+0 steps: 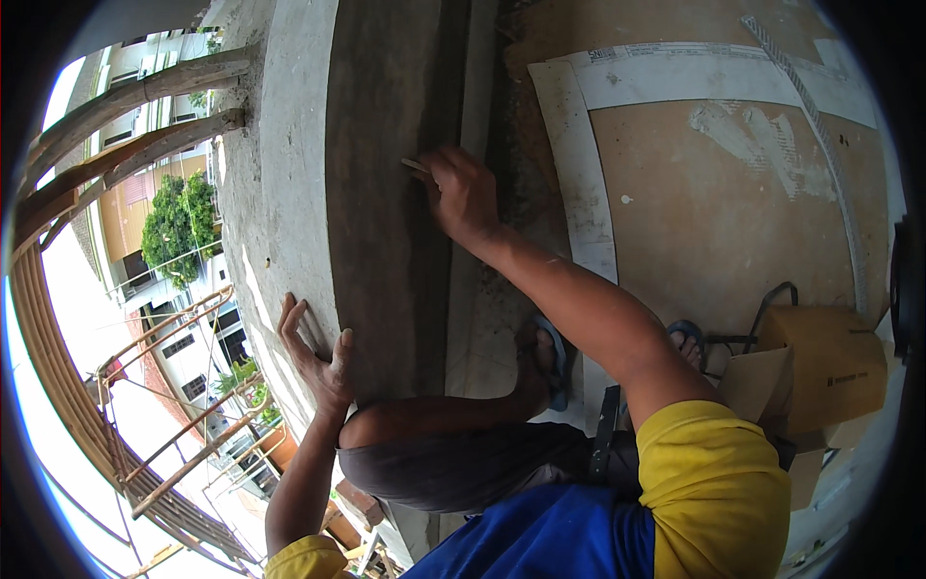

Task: Smoothing mortar on a corner of a concrete wall using a hand tool.

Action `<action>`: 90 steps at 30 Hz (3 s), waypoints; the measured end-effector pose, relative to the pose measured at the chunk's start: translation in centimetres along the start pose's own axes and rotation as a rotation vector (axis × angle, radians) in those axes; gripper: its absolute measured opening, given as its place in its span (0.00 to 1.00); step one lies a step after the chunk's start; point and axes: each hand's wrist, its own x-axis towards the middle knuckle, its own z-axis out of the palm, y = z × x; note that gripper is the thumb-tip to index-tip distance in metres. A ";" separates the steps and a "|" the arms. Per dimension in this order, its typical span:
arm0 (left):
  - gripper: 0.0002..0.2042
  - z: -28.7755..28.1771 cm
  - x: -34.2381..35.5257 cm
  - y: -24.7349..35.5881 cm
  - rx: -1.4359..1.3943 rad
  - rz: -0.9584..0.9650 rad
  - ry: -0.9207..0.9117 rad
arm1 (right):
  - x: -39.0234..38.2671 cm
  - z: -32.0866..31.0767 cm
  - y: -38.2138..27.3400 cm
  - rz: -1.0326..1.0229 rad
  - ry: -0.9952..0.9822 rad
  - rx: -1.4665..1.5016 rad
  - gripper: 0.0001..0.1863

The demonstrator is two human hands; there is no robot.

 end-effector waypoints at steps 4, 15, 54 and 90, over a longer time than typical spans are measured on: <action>0.36 0.3 0.4 0.1 0.011 0.016 0.007 | -5.5 -0.6 -0.7 -0.059 -0.091 -0.013 0.05; 0.36 -0.2 -0.2 -0.3 0.008 -0.013 -0.001 | -4.4 0.0 -0.4 -0.029 -0.105 -0.033 0.05; 0.48 0.3 -0.5 -0.4 0.082 -0.070 0.113 | -2.0 0.1 8.7 1.069 -0.116 0.821 0.24; 0.42 0.3 -6.3 1.6 0.361 -0.085 0.012 | -15.3 1.6 -2.7 -0.016 -0.052 -0.044 0.11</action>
